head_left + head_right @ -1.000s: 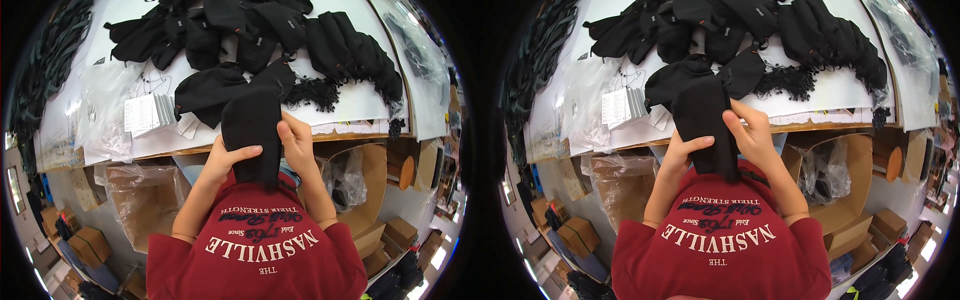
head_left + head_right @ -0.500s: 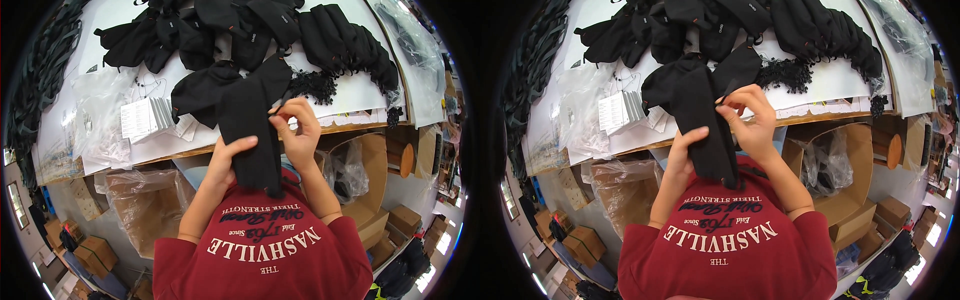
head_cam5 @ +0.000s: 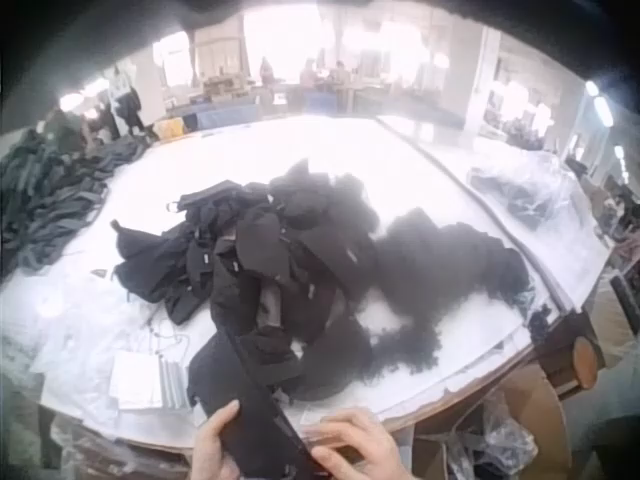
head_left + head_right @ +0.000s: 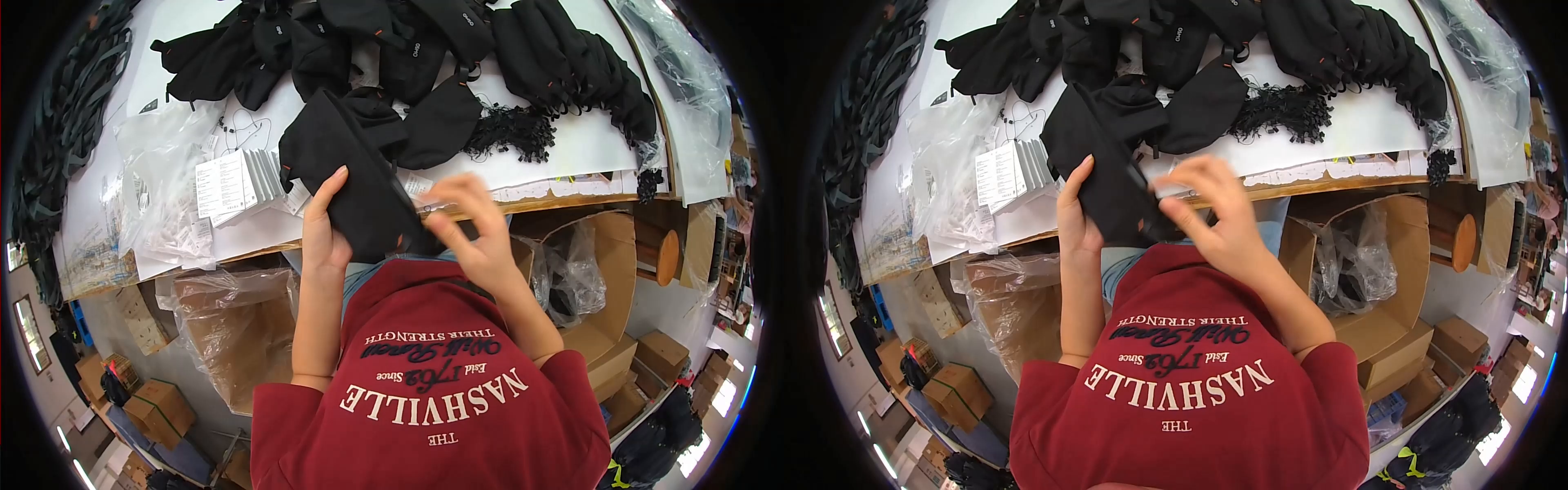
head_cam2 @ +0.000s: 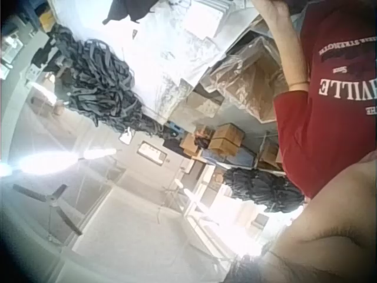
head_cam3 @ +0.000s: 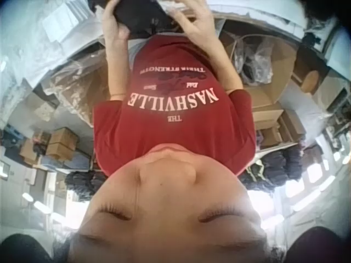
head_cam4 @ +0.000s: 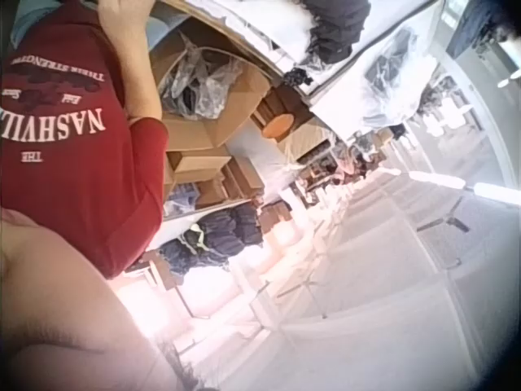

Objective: Packing small items and tags into black pouches at a workstation.

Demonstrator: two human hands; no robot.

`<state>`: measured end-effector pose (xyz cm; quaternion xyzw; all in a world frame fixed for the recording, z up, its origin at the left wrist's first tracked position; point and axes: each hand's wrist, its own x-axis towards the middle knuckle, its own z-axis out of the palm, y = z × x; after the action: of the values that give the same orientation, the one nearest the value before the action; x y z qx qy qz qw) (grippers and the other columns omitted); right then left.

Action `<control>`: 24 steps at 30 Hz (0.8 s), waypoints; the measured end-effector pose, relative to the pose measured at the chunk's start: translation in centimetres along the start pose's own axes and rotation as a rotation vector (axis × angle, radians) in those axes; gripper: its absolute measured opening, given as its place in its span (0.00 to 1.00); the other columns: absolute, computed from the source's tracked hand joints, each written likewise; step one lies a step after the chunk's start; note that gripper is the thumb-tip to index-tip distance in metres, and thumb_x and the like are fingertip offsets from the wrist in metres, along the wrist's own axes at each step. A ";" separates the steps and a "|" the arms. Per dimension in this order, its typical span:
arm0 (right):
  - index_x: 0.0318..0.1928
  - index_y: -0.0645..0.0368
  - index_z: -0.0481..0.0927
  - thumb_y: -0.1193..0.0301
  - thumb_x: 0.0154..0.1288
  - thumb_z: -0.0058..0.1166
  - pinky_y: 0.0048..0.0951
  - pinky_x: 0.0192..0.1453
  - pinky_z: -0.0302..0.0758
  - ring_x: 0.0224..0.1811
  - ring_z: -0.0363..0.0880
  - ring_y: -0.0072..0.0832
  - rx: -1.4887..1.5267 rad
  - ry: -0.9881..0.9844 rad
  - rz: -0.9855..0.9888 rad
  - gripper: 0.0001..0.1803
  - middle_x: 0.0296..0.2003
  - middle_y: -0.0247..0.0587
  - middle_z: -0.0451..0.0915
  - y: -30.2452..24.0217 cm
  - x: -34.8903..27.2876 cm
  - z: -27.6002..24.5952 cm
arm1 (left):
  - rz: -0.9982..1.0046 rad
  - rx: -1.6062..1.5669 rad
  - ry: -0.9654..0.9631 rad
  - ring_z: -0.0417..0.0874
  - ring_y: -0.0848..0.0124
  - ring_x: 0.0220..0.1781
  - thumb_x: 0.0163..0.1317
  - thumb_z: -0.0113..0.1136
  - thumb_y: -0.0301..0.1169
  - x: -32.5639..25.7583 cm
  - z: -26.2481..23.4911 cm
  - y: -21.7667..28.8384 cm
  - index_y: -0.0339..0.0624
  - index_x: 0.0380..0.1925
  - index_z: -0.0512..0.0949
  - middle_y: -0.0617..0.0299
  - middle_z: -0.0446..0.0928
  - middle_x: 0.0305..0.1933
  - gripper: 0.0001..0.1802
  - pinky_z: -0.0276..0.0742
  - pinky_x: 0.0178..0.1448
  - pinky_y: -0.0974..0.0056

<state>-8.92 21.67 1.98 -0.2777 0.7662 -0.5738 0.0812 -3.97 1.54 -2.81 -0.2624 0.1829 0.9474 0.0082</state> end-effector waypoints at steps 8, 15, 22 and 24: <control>0.52 0.48 0.78 0.67 0.41 0.68 0.36 0.54 0.69 0.50 0.73 0.35 -0.581 -0.139 -0.372 0.31 0.48 0.38 0.74 -0.2 1.2 -0.5 | -0.015 0.092 -0.097 0.74 0.64 0.59 0.68 0.48 0.40 -2.3 2.2 -1.5 0.37 0.58 0.66 0.56 0.71 0.59 0.24 0.71 0.61 0.55; 0.48 0.57 0.78 0.83 0.44 0.64 0.27 0.45 0.74 0.38 0.79 0.32 -0.014 -0.053 -0.123 0.25 0.37 0.41 0.79 0.3 2.0 -2.5 | 0.926 1.159 0.089 0.67 0.63 0.63 0.55 0.64 0.23 -1.4 -0.3 1.0 0.39 0.63 0.58 0.57 0.66 0.60 0.36 0.68 0.60 0.58; 0.36 0.59 0.83 0.83 0.42 0.65 0.18 0.33 0.64 0.30 0.71 0.18 0.014 -0.127 -0.123 0.16 0.32 0.33 0.78 1.7 1.7 -5.2 | 0.651 1.306 -0.410 0.76 0.65 0.46 0.50 0.67 0.28 -2.3 0.5 3.2 0.40 0.42 0.83 0.56 0.76 0.44 0.17 0.69 0.50 0.66; 0.36 0.59 0.83 0.83 0.42 0.65 0.19 0.30 0.62 0.28 0.68 0.16 0.048 -0.198 0.017 0.15 0.31 0.32 0.77 1.5 1.4 -6.1 | 0.644 1.336 -0.451 0.76 0.65 0.46 0.50 0.66 0.29 -2.2 0.6 3.2 0.40 0.42 0.83 0.56 0.76 0.43 0.17 0.69 0.50 0.66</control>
<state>-13.27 26.28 2.86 -0.3245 0.7428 -0.5609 0.1680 -2.73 -1.08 -0.15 0.0634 0.7766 0.6224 -0.0742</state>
